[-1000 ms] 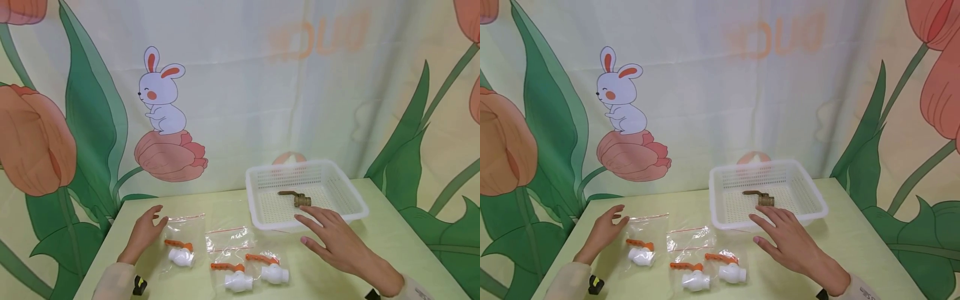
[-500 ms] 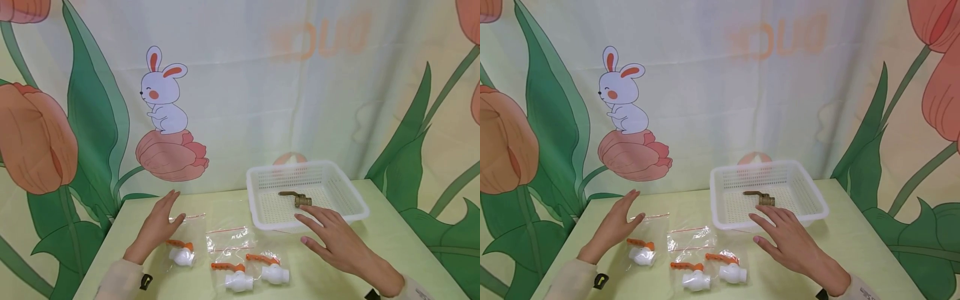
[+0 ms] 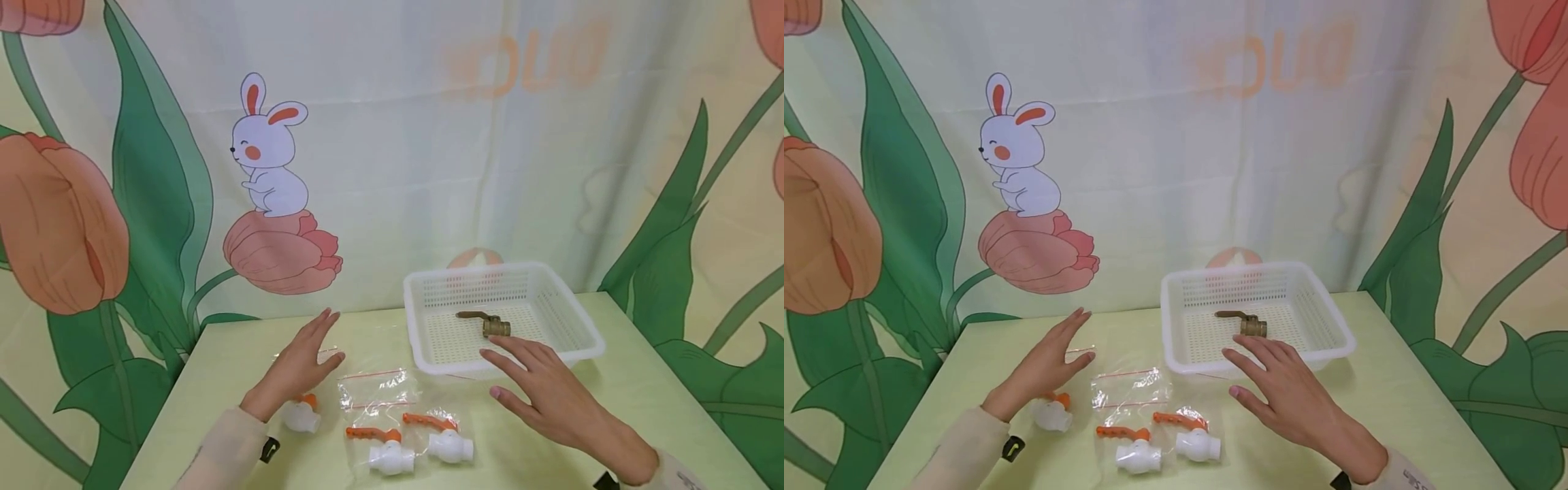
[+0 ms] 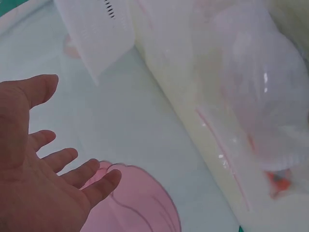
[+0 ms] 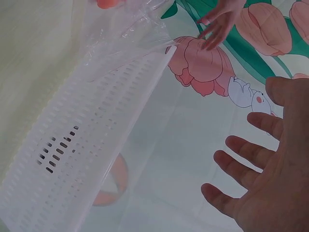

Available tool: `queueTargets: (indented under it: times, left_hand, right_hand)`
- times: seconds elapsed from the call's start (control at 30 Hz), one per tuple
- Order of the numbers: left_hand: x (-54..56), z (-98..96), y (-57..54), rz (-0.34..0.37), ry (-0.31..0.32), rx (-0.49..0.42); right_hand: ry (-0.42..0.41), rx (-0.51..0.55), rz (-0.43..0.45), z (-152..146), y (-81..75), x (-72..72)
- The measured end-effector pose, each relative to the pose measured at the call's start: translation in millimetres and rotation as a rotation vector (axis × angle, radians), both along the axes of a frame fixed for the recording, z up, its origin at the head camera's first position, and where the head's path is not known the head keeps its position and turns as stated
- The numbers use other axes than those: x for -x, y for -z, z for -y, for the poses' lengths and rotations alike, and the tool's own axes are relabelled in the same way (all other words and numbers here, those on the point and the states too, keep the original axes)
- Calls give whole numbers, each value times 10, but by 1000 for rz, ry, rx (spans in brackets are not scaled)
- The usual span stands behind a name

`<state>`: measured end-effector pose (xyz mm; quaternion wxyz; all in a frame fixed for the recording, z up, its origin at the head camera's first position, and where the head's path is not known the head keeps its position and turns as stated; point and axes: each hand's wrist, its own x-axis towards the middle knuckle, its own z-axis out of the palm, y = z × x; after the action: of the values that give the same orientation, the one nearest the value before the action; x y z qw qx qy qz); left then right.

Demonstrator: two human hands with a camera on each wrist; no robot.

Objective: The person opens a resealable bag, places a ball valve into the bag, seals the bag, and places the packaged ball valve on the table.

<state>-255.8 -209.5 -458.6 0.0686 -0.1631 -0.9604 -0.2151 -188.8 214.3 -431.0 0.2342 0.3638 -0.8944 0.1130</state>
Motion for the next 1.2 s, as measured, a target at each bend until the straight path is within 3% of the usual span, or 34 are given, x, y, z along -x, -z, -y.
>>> queueTargets:
  times: [0.23, 0.47, 0.6, 0.7, 0.9, 1.1, 1.2]
  left_hand:
    - [113, 4, 190, 38, 42, 100]
    - [167, 50, 383, 179, 30, 136]
    - [174, 32, 461, 166, 53, 159]
    - [168, 29, 491, 150, 48, 170]
    - [147, 21, 531, 216, 36, 132]
    - [116, -47, 590, 218, 106, 114]
    - [90, -94, 610, 237, 134, 147]
  right_hand:
    - [4, 5, 5, -19, 20, 1]
    - [3, 4, -4, -22, 29, -2]
    - [5, 5, -1, -25, 45, 0]
    - [12, 3, 8, -28, 57, 0]
    - [18, 7, 20, -26, 67, -4]
    - [3, 21, 12, -22, 90, -5]
    - [-2, 22, 10, -21, 105, -8]
